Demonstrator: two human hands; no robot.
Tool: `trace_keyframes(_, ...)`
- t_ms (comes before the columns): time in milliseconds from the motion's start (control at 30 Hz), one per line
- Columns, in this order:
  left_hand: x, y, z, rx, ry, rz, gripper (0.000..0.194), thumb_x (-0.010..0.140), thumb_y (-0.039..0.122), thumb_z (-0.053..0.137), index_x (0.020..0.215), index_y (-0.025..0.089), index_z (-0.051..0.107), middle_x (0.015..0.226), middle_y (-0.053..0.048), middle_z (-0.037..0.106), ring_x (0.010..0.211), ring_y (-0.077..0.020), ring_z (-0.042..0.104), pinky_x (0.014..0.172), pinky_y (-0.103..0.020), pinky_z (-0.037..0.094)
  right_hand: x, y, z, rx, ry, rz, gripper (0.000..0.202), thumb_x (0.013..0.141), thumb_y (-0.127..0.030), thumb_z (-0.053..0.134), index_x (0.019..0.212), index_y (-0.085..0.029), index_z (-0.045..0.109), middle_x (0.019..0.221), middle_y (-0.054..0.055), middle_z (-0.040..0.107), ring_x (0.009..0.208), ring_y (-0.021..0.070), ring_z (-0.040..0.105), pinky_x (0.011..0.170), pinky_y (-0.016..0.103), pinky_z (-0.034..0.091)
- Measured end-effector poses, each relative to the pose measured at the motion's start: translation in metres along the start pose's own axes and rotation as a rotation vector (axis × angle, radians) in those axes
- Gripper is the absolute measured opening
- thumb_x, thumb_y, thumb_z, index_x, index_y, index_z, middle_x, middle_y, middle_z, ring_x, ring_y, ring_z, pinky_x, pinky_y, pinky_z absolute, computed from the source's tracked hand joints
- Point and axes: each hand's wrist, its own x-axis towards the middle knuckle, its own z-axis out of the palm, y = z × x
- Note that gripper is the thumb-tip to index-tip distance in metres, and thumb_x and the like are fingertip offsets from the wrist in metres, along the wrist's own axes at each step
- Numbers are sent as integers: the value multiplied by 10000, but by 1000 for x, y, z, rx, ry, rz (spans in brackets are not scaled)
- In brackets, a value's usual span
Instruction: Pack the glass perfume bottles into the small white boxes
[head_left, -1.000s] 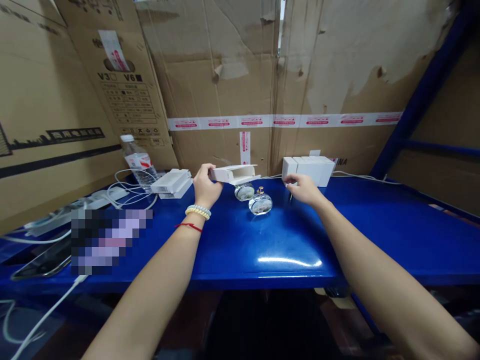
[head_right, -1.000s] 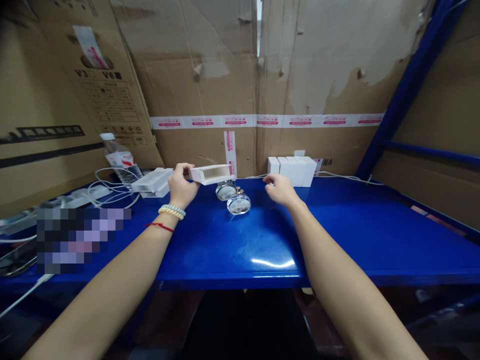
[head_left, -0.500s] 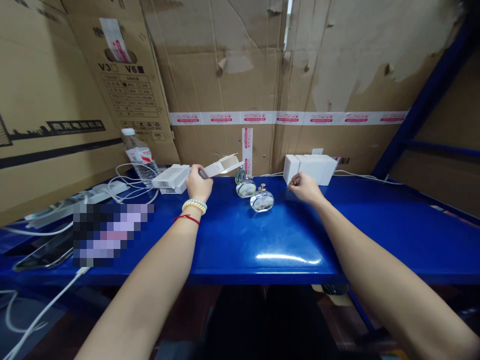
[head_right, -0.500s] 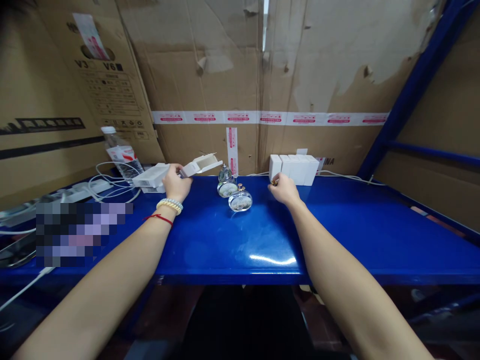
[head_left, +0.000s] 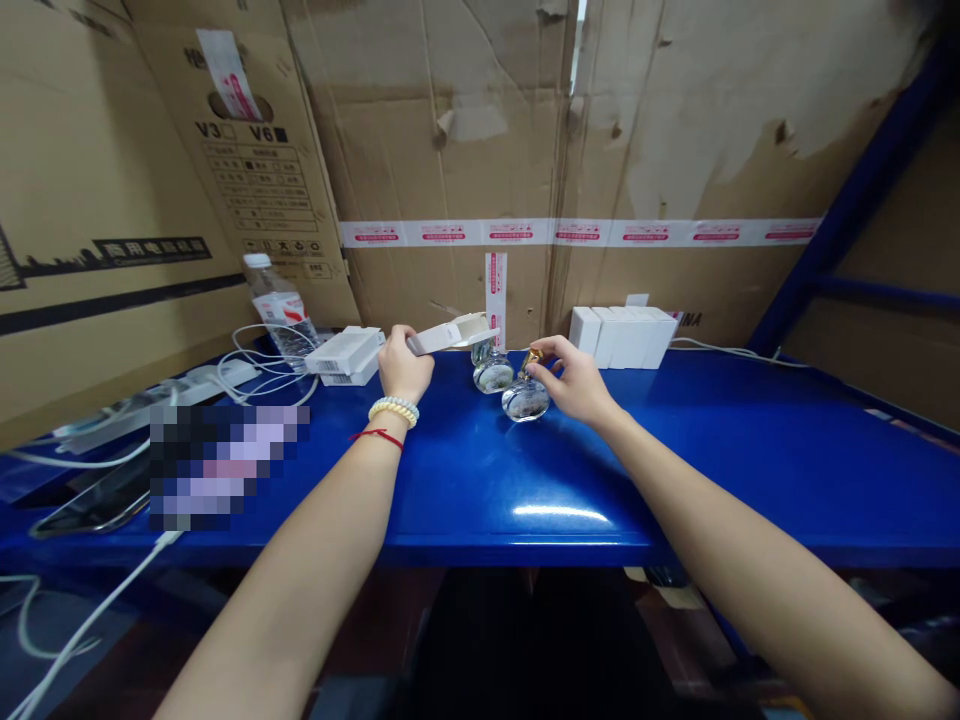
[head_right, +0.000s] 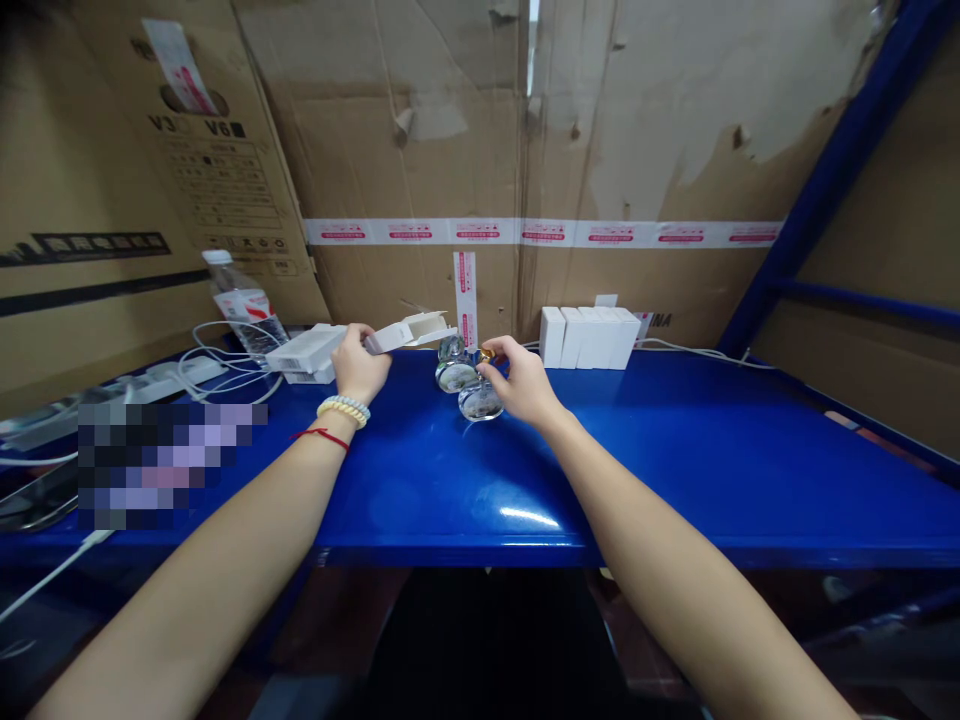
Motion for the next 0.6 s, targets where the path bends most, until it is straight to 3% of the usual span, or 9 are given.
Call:
trace_keyframes(300, -1, 7, -3, 5, -55, -27, 311, 565, 59, 541, 841, 201, 517, 785, -56, 583, 777, -257, 575, 773, -388, 450, 0, 1, 0, -45, -89, -8, 266, 822, -319, 562, 1038, -168, 596, 958, 80, 674, 835, 175, 608, 751, 316, 470)
trace_keyframes(600, -1, 6, -1, -31, -22, 15, 305, 565, 55, 561, 833, 195, 522, 781, -46, 604, 770, -243, 595, 753, -369, 471, -2, 7, 3, 39, -123, 52, 220, 816, -366, 559, 939, -184, 547, 939, 68, 665, 813, 164, 597, 760, 317, 469)
